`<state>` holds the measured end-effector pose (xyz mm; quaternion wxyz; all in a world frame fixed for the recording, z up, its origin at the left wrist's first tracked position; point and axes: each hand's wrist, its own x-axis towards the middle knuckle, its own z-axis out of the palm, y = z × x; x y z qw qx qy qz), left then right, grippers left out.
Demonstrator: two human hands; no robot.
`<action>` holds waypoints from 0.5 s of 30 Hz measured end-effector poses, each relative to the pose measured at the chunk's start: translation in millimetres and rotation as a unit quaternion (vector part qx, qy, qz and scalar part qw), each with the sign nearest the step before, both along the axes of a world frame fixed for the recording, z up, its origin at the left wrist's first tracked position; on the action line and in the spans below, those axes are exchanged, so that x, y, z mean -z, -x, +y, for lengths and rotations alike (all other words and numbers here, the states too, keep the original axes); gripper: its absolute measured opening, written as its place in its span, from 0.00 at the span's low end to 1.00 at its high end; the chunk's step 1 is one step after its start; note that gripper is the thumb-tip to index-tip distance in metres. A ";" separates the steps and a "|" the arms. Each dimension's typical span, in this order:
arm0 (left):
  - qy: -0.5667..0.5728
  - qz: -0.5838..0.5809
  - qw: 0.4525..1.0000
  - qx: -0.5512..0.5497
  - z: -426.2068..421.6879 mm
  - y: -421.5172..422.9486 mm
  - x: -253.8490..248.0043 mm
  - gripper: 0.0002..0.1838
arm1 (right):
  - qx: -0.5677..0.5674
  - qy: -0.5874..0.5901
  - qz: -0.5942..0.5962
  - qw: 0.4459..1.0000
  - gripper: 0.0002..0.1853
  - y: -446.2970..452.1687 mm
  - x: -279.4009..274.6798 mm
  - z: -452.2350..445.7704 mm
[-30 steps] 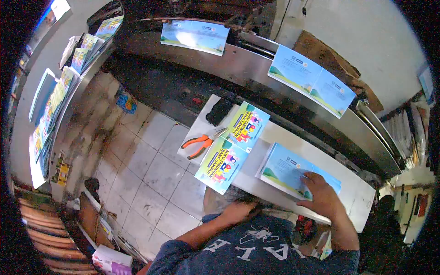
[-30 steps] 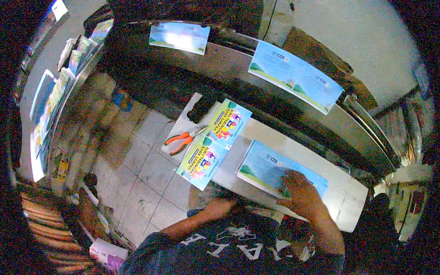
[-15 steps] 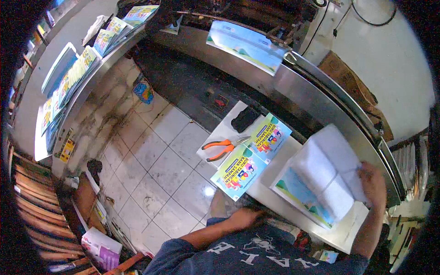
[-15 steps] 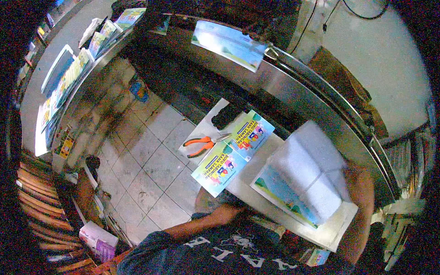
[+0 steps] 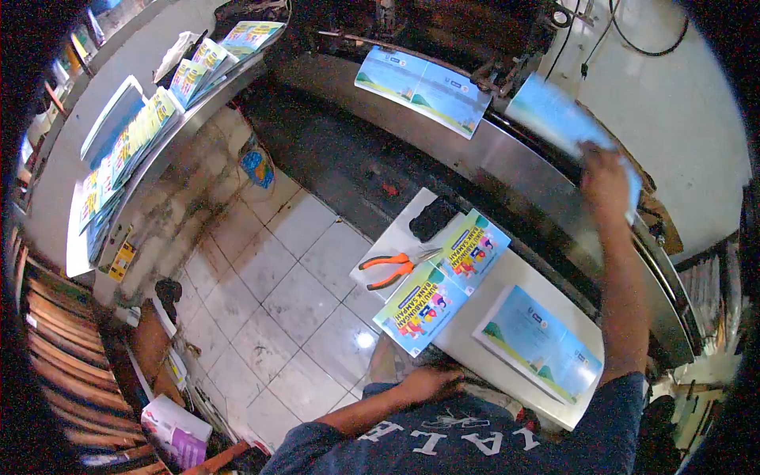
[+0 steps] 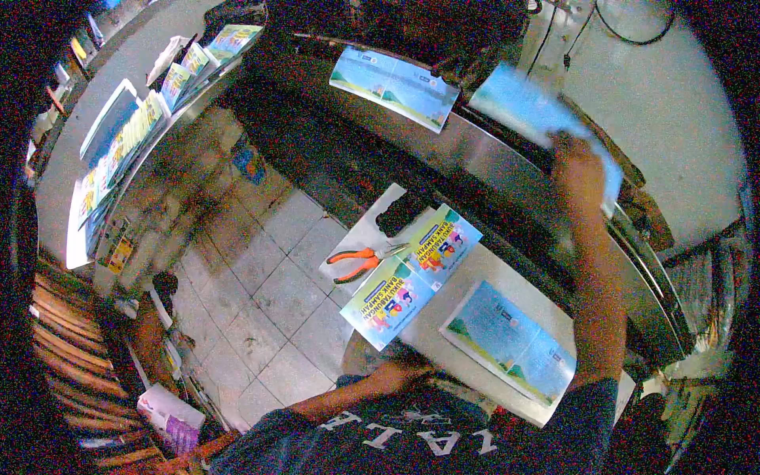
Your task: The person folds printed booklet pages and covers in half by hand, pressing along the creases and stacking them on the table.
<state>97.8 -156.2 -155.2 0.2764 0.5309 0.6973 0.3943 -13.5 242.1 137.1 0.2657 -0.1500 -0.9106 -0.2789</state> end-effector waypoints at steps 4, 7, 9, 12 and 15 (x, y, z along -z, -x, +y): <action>0.005 0.044 0.999 0.012 0.7 1.0 -11.7 0.18 | -0.037 0.067 -0.120 0.990 0.24 -34.6 46.8 -38.0; 0.066 -0.054 0.996 0.039 2.7 8.4 -42.4 0.18 | -0.037 0.166 -0.133 0.976 0.24 -80.0 45.4 -80.7; 0.075 -0.017 0.996 0.052 4.2 4.0 -32.5 0.19 | 0.029 0.371 -0.205 0.905 0.29 -123.8 47.9 -100.8; 0.075 0.042 0.995 0.040 3.8 -4.0 3.6 0.19 | 0.040 0.375 -0.312 0.872 0.39 -197.4 53.7 -148.1; 0.103 0.046 0.991 0.068 5.6 1.8 -19.8 0.20 | 0.054 0.340 -0.332 0.878 0.42 -228.2 61.8 -173.1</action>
